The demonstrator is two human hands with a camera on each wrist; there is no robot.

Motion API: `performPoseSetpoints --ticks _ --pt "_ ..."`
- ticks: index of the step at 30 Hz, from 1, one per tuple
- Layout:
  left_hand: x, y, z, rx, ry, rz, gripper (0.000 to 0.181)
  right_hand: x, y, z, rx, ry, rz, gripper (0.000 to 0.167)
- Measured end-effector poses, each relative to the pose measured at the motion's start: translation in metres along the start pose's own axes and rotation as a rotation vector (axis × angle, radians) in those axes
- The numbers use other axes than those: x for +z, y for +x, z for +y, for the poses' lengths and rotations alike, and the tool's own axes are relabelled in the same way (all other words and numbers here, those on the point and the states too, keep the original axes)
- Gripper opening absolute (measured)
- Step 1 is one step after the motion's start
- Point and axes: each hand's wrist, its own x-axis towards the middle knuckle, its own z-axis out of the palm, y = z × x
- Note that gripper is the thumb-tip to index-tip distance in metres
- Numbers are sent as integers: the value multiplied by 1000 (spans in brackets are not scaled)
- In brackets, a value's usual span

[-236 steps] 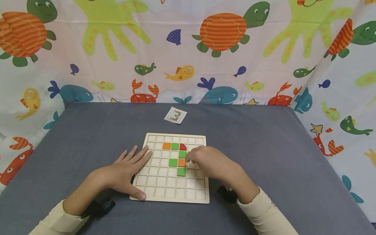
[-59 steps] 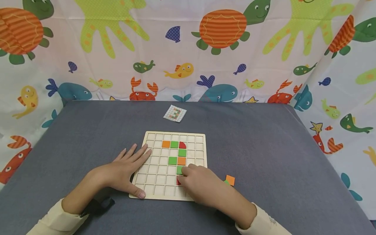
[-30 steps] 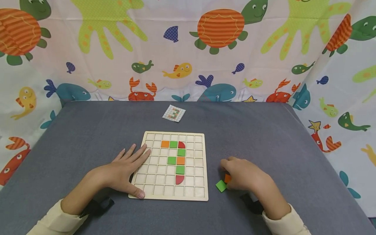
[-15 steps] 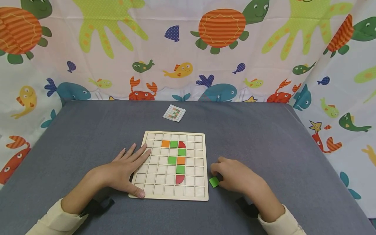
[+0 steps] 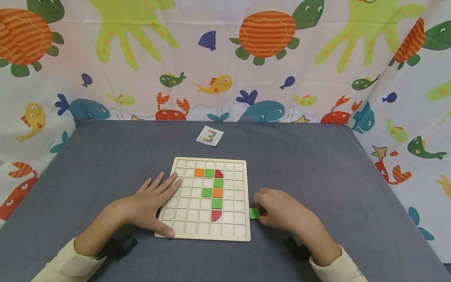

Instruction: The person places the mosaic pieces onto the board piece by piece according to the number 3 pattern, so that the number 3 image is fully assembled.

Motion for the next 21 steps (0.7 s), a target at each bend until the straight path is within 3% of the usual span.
performPoseSetpoints --ticks 12,21 --pt "1 1 0 3 -4 -1 137 -7 4 -6 14 -33 -17 30" --pt "1 0 -1 6 -3 4 137 -5 22 -20 -24 -43 -26 24"
